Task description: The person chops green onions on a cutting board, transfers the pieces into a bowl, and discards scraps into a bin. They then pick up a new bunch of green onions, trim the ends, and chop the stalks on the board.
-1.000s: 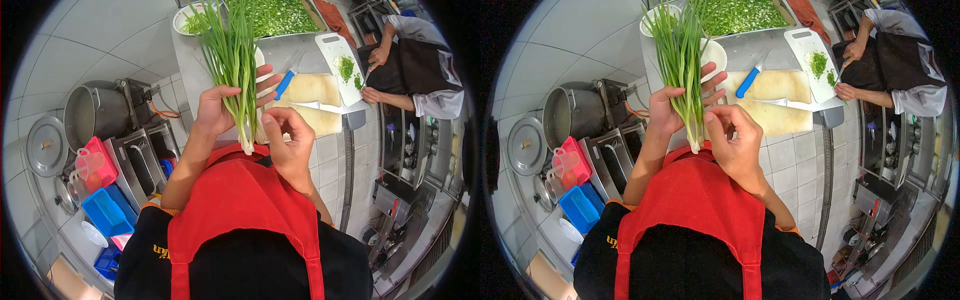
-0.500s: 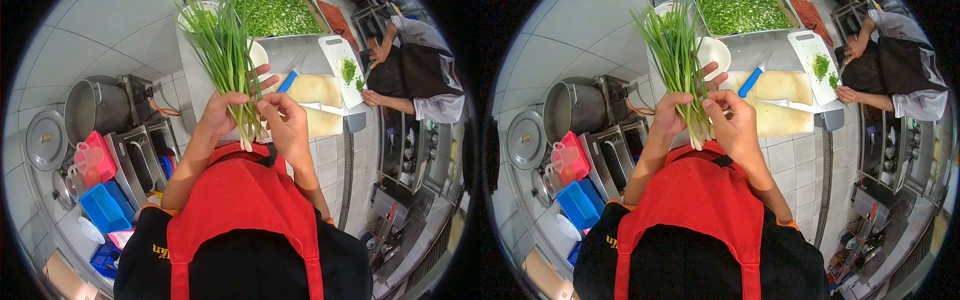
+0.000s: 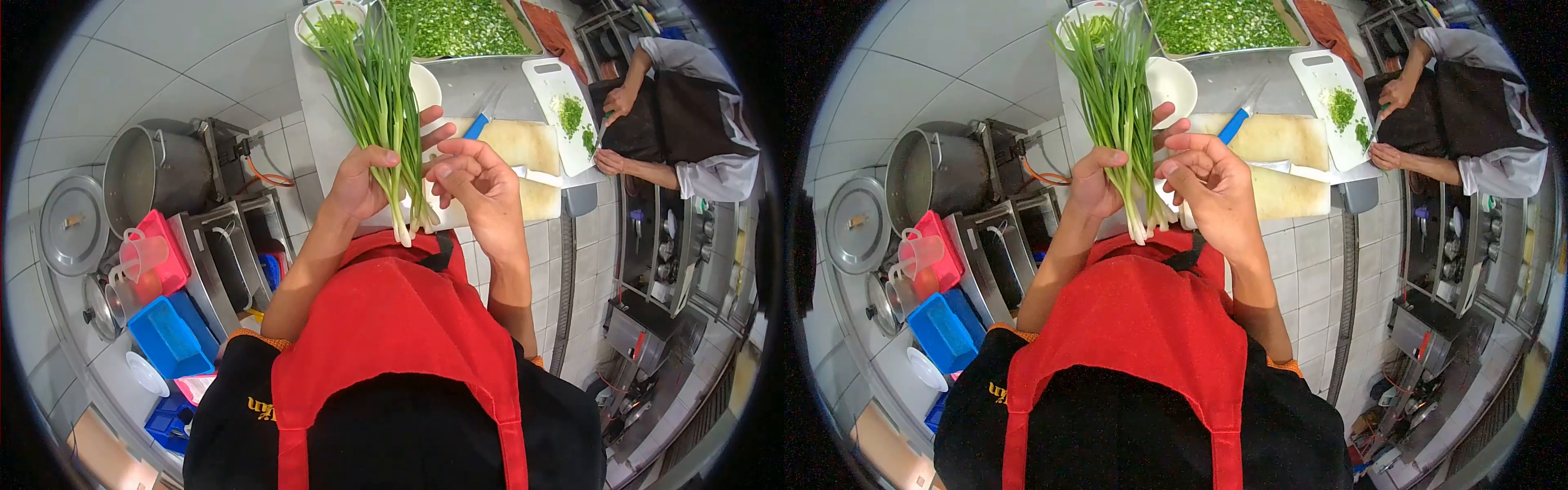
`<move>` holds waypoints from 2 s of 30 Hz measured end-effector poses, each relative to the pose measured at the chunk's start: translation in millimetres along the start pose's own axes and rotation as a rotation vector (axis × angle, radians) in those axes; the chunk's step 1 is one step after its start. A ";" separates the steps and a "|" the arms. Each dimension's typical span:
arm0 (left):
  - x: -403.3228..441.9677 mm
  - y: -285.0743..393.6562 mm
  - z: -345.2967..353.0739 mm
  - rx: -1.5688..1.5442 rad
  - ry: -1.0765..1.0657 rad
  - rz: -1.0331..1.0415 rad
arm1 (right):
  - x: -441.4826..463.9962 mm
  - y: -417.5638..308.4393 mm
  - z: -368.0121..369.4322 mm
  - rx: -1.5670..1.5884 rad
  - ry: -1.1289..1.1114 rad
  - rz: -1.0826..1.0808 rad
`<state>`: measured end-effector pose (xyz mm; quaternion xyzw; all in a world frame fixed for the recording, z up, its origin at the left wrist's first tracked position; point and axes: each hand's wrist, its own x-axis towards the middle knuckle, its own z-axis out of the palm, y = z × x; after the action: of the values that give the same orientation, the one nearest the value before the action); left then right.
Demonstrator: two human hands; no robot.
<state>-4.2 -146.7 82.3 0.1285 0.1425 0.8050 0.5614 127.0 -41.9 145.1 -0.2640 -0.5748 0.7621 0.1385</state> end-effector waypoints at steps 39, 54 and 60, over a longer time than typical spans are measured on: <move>11.8 7.8 -18.3 -0.042 0.095 0.017 | 0.4 20.9 12.0 -0.392 0.167 -0.174; 45.1 1.9 11.8 0.437 0.473 -0.032 | -0.7 21.8 -7.3 0.180 -0.069 0.289; 46.9 1.5 8.8 0.591 0.441 -0.011 | 3.3 21.7 -17.6 0.122 -0.214 0.362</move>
<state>-18.1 -102.3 93.1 0.1078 0.4872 0.7345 0.4599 136.2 -32.6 120.2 -0.2718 -0.4822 0.8315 -0.0467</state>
